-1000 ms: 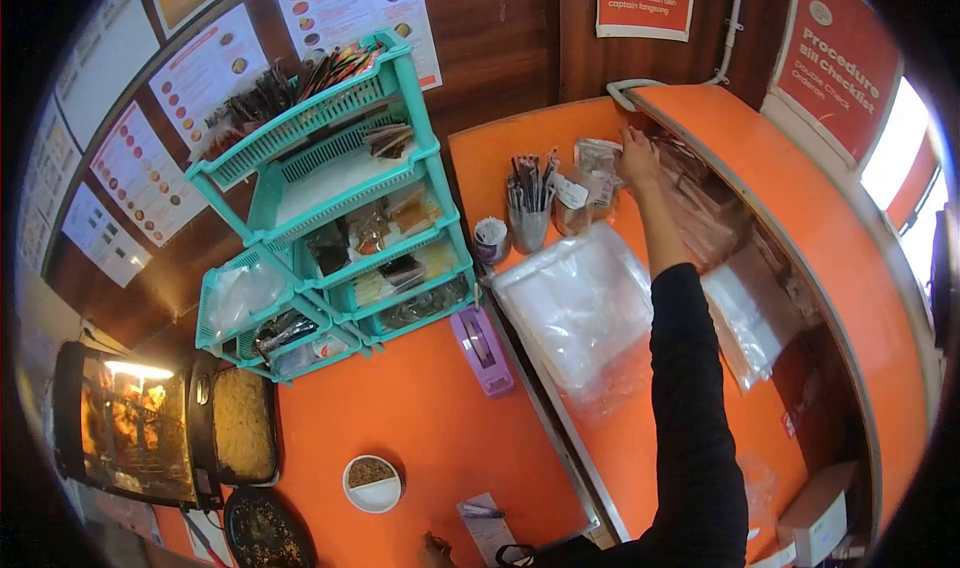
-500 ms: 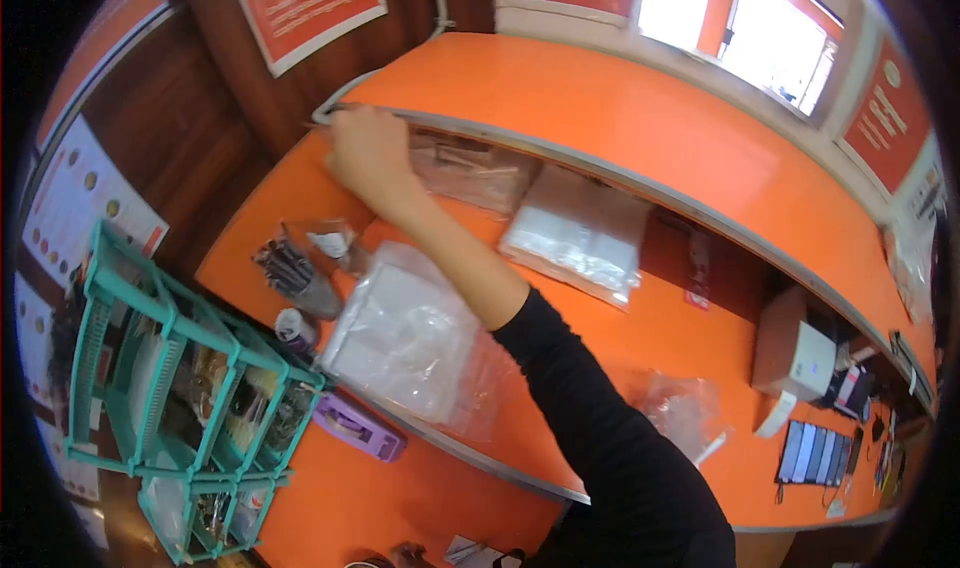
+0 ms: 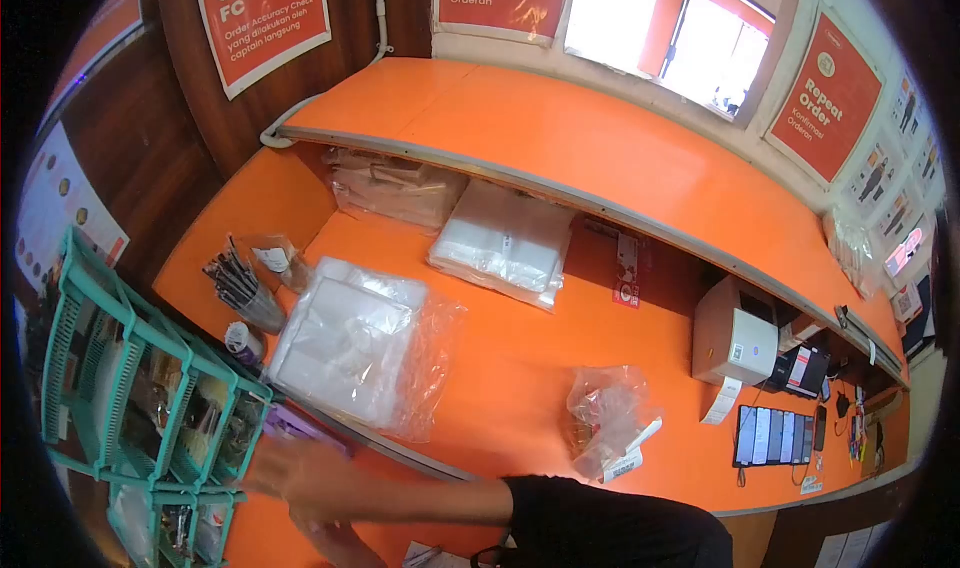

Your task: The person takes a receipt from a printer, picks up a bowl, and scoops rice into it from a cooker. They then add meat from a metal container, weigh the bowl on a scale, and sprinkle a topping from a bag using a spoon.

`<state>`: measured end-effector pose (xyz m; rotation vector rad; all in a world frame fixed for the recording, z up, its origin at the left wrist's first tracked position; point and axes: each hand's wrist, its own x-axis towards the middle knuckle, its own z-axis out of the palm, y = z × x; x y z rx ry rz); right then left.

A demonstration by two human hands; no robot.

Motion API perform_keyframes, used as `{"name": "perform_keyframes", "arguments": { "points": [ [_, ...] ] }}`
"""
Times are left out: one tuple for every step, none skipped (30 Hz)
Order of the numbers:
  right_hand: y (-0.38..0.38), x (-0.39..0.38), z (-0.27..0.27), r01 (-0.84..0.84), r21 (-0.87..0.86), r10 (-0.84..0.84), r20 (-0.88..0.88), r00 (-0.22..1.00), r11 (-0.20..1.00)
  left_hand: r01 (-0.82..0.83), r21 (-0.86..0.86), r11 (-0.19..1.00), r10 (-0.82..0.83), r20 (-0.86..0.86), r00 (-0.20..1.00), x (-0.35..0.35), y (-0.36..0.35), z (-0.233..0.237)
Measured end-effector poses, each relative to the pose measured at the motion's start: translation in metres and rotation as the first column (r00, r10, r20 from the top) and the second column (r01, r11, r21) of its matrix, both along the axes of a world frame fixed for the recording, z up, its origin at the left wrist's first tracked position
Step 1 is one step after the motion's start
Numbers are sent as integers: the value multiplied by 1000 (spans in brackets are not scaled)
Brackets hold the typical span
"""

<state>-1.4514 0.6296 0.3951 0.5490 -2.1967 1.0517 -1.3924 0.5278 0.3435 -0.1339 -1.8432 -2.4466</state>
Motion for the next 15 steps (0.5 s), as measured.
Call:
{"name": "perform_keyframes", "arguments": {
  "points": [
    [-22,8,-27,-84,-42,89,139,986,996,-3,-1,1000,3,6,1000,0,-12,-12],
    [-42,18,-48,-60,-48,66,139,988,997,-78,-31,997,81,125,989,-1,-25,-23],
    [-56,26,-64,-35,-52,42,139,989,998,-148,-68,987,160,239,958,0,-41,-39],
    [-62,28,-76,-37,-54,44,146,988,998,-181,-317,931,220,90,971,5,-62,-72],
    [-66,29,-88,-111,-56,122,270,955,992,-181,-319,930,222,98,970,4,-62,-70],
    [-68,28,-100,-184,-67,195,390,900,981,-139,-245,960,200,246,948,4,-63,-63],
    [-72,27,-113,-185,-68,196,398,896,980,-105,-165,981,163,389,907,3,-65,-59],
    [-70,25,-120,-220,-13,207,394,895,975,-104,-162,981,162,398,903,2,-68,-61],
    [-69,23,-127,-253,42,217,393,893,967,-89,-178,980,161,443,882,0,-72,-66],
    [-69,23,-133,-252,45,212,407,888,967,-72,-192,979,159,489,858,-1,-74,-69],
    [-65,22,-125,-312,9,259,534,805,950,-69,-186,980,155,502,851,-2,-74,-70],
    [-61,22,-123,-364,-38,301,649,699,930,-71,-170,983,148,503,852,-2,-74,-70],
    [-61,22,-128,-363,-42,298,662,688,931,-74,-156,985,143,504,852,-3,-75,-72],
    [-61,22,-133,-337,-105,328,611,721,936,48,-92,995,3,489,873,0,-120,-127],
    [-61,21,-137,-313,-169,353,553,755,935,49,-89,995,2,498,867,2,-124,-132]
  ]
}}
